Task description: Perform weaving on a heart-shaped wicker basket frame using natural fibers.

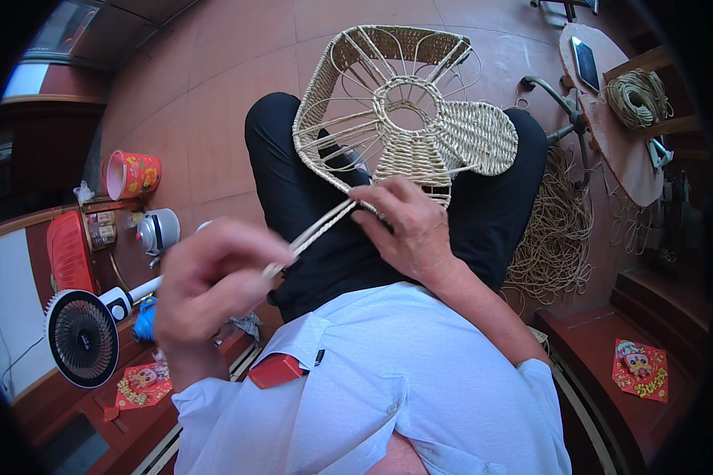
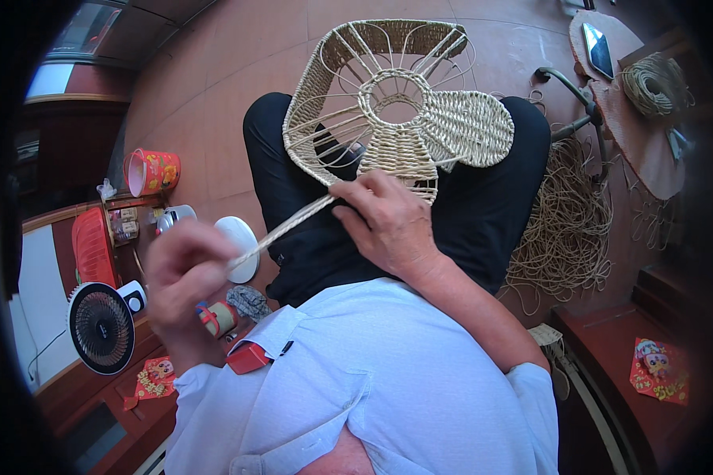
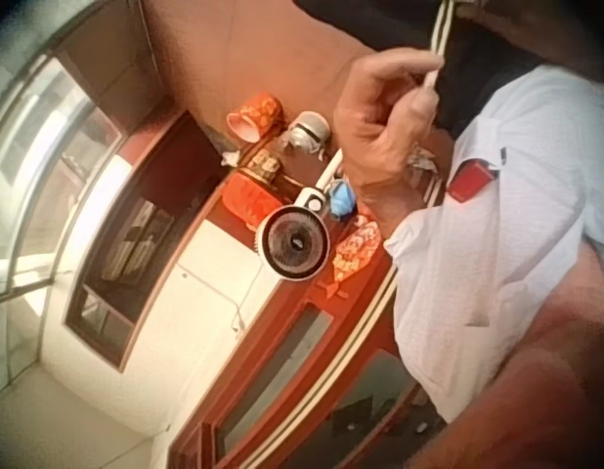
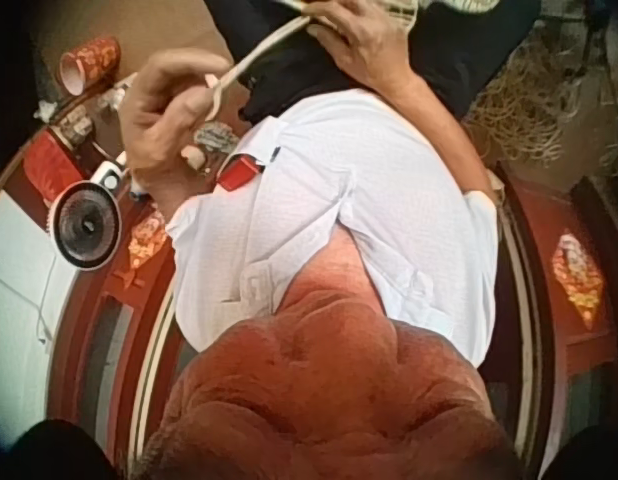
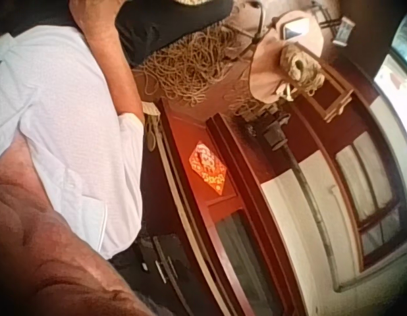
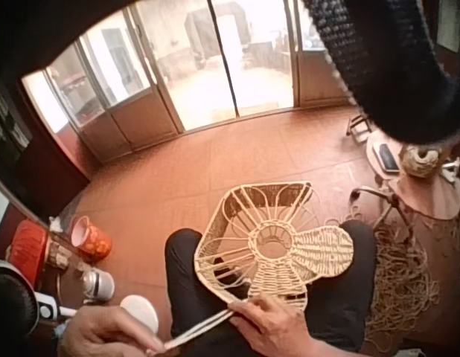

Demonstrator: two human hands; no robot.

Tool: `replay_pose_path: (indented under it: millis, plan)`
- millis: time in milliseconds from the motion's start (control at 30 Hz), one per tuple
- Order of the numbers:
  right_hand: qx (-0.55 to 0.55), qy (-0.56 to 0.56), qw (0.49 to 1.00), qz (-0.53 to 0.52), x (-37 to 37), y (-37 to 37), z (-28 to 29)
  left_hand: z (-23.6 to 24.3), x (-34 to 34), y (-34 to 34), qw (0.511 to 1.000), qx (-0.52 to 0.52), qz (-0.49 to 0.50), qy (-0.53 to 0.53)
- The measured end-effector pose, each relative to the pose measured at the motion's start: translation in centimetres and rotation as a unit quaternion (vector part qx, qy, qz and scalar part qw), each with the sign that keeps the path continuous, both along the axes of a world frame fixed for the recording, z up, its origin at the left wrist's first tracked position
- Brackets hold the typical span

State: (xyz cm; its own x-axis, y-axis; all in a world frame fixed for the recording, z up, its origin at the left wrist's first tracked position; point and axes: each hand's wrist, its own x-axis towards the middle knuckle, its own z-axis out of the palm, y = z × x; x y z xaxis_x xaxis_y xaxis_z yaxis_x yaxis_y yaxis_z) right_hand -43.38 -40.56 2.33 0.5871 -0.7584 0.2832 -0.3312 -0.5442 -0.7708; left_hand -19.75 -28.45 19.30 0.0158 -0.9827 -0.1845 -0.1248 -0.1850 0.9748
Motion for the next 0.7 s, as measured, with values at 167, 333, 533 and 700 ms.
replay_pose_path:
  millis: [167, 333, 533, 700]
  plan:
    - [0.070, -0.057, 0.996, -0.009, 0.3, -0.2, -0.7, 3.5, 6.0, -0.3, 0.924, -0.371, -0.065, 0.066]
    - [0.131, -0.081, 0.984, -0.088, -1.8, -1.6, -0.7, 0.0, 4.7, -4.1, 0.923, -0.204, 0.317, -0.075]
    - [0.220, -0.035, 0.967, -0.124, -4.4, -2.6, -0.6, -16.3, -5.5, -5.5, 0.944, -0.152, 0.044, -0.290]
    - [0.267, -0.030, 0.953, -0.143, -5.3, -2.7, -0.4, -18.2, -7.5, -6.4, 0.920, -0.149, 0.058, -0.357]
